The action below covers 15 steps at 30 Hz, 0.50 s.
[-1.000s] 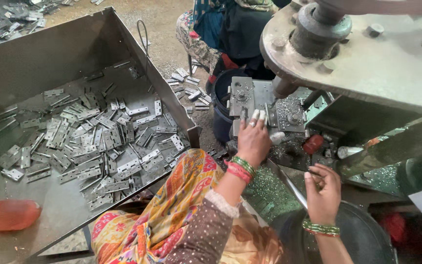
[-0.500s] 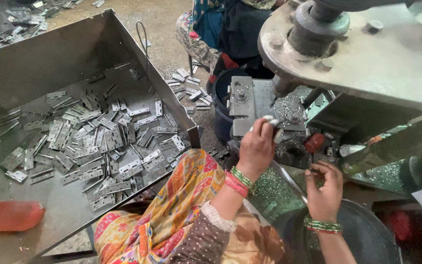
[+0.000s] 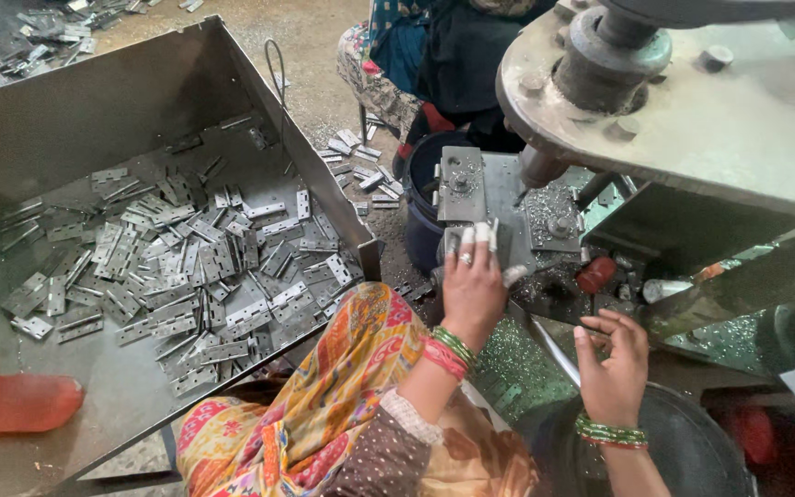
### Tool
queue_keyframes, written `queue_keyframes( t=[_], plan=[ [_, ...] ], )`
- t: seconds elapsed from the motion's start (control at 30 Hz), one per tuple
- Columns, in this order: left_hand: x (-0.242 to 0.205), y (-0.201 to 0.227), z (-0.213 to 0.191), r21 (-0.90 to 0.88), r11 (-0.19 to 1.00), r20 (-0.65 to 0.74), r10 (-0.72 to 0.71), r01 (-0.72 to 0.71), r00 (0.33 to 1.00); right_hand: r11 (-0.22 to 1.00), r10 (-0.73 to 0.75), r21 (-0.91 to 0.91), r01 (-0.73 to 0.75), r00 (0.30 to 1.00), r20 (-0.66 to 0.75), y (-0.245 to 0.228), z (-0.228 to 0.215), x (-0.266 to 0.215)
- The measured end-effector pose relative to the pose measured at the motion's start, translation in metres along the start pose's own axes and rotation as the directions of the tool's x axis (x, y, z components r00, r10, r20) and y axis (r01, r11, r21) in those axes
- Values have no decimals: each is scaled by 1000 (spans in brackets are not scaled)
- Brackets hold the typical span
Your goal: The person repeatedly picks small metal pieces from a bin, places them into a press machine, and operates the lever to process them. The processed pieces are returned to the bin. The person continues this cycle throughout the clip.
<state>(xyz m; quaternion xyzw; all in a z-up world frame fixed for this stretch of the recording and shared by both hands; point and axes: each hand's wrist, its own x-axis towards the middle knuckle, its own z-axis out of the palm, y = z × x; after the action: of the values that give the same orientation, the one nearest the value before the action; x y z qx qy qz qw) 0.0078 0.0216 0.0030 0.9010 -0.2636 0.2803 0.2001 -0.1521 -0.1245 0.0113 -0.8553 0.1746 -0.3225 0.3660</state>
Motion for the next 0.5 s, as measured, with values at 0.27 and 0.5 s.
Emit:
queue_keyframes(
  t=[0.27, 0.5],
  plan=[
    [27, 8, 33, 1, 1000, 182, -17, 17, 983, 998, 54, -25, -54, 998, 30, -8, 1, 1],
    [37, -1, 40, -29, 999, 171, -20, 25, 985, 859, 48, -493, 139, 936, 348, 58, 26, -29]
  ],
)
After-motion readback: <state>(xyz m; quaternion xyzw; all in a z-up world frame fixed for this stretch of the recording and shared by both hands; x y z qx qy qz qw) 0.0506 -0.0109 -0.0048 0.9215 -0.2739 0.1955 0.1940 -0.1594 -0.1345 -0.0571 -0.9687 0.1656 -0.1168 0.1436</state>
